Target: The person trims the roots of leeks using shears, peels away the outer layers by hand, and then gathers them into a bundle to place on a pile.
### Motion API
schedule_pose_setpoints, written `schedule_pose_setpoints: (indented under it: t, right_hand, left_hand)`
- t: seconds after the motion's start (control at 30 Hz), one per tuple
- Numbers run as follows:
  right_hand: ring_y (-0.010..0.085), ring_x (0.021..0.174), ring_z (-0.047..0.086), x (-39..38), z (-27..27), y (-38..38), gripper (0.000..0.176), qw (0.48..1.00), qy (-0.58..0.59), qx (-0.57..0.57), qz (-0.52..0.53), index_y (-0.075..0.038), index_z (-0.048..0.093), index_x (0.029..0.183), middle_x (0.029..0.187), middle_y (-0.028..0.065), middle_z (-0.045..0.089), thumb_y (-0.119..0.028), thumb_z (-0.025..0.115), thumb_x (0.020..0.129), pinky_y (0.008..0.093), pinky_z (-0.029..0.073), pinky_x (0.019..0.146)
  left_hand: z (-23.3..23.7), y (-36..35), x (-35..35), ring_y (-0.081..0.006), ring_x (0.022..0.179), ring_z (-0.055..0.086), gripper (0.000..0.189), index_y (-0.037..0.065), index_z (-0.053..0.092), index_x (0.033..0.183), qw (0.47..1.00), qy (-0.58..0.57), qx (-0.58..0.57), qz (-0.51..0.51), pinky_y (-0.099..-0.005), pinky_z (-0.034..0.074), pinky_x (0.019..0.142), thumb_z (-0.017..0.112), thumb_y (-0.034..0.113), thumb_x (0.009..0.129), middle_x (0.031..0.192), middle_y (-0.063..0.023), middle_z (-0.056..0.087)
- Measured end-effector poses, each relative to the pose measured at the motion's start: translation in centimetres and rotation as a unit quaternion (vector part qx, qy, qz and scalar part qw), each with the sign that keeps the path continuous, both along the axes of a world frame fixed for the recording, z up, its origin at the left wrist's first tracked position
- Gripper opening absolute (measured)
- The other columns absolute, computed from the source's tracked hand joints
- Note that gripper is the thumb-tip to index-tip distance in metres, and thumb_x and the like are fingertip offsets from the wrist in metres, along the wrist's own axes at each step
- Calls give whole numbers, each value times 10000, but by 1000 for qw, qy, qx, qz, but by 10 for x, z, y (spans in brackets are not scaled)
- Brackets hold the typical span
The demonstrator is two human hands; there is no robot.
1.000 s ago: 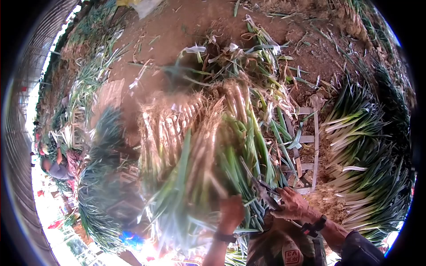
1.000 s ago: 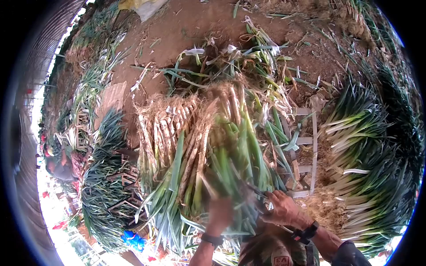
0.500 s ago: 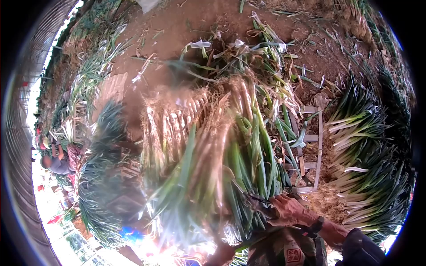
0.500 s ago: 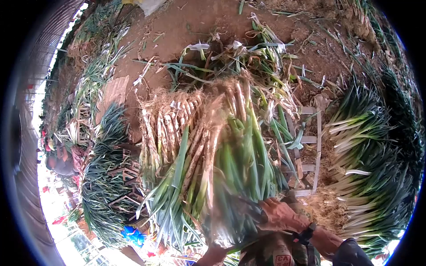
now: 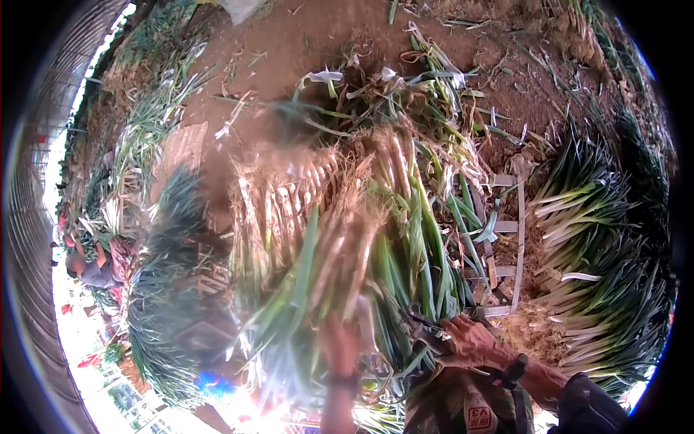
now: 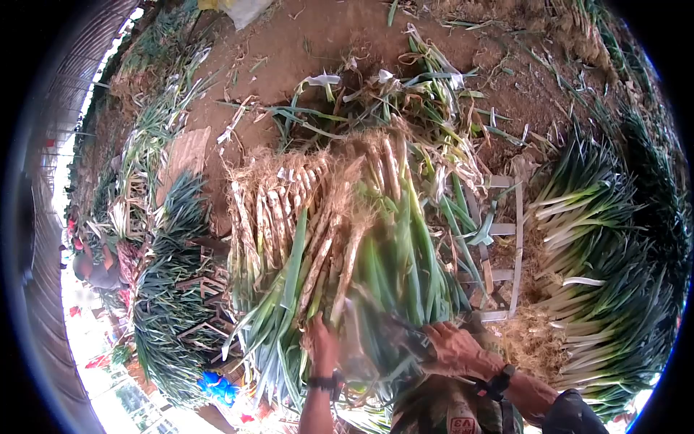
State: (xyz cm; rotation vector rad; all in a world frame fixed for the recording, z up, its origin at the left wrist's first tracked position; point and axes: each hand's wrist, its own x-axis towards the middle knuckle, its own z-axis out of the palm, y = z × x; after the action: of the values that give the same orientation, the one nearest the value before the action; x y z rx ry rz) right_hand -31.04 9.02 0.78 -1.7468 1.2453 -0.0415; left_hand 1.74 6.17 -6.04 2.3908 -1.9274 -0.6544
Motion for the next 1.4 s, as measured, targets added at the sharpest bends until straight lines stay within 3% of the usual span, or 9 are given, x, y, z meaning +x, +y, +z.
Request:
schedule_pose_setpoints:
  t: [0.1, 0.37, 0.4, 0.53, 0.67, 0.8, 0.93, 1.1, 1.4]
  right_hand:
    - [397, 1036, 596, -5, 2, 0, 865, 1000, 5, 0, -10, 64, 483, 1317, 1122, 229, 586, -481, 817, 733, 449, 538, 839]
    - [385, 1011, 617, -23, 0, 10, 819, 997, -17, -32, -70, 17, 467, 1354, 1134, 223, 590, -445, 789, 758, 464, 585, 719]
    - [382, 995, 616, -25, 8, 1, 833, 986, -33, -163, -18, 27, 458, 1353, 1122, 217, 584, -434, 799, 749, 461, 583, 718]
    - [391, 1007, 598, -31, 12, -2, 680, 991, -7, 21, -130, -50, 560, 1294, 1174, 222, 572, -403, 788, 759, 466, 573, 787]
    - [388, 1034, 588, -36, 23, -11, 605, 998, -14, -33, -59, -176, 537, 1354, 1250, 194, 549, -364, 734, 813, 470, 571, 800]
    - [382, 876, 644, -30, 28, -15, 773, 995, -4, -26, -92, 36, 519, 1262, 1009, 199, 607, -474, 797, 751, 455, 560, 673]
    - [353, 914, 639, -30, 30, -13, 609, 994, -15, -105, -21, -193, 538, 1347, 1163, 178, 591, -301, 725, 777, 437, 584, 615]
    - [412, 860, 650, -20, 39, -9, 783, 998, 0, -66, 0, 63, 499, 1281, 998, 248, 630, -490, 749, 786, 491, 544, 686]
    - [385, 845, 650, -8, 28, -1, 678, 999, -22, 30, -1, 53, 519, 1173, 984, 214, 619, -490, 718, 820, 461, 549, 672]
  left_hand:
    - [-48, 0, 4, -457, 1108, 561, 503, -56, 550, 1228, 978, -29, 207, 2, -527, 448, 948, 617, 328, 911, 1191, -300, 583]
    - [-40, -42, -50, -387, 984, 621, 403, -39, 639, 1121, 990, 121, 63, -40, -461, 496, 842, 648, 330, 961, 1060, -228, 631]
    - [-44, -58, -64, -370, 968, 629, 380, -31, 651, 1113, 989, 127, 62, -50, -456, 501, 832, 668, 314, 954, 1039, -212, 638]
    - [-52, -94, -103, -362, 980, 630, 406, -15, 659, 1139, 992, 112, 26, -44, -459, 511, 856, 733, 299, 893, 1039, -202, 650]
    - [-64, -65, -69, -380, 1066, 599, 529, -21, 621, 1209, 976, 210, -6, -48, -451, 504, 912, 814, 239, 791, 1187, -227, 608]
    - [-46, -40, -69, -404, 1090, 556, 553, -18, 568, 1186, 989, 129, -61, -49, -473, 465, 931, 821, 174, 733, 1158, -223, 589]
    - [-32, -29, -76, -419, 1071, 542, 510, -14, 568, 1144, 997, 75, -27, 17, -500, 447, 916, 806, 138, 720, 1109, -235, 586]
    - [-27, -26, -73, -433, 1065, 555, 483, 16, 581, 1166, 998, 62, -5, -4, -511, 447, 915, 792, 143, 750, 1116, -230, 612]
    - [-42, -56, -26, -404, 919, 678, 259, 25, 681, 1072, 978, 154, 129, -49, -468, 514, 834, 663, 202, 883, 971, -234, 706]
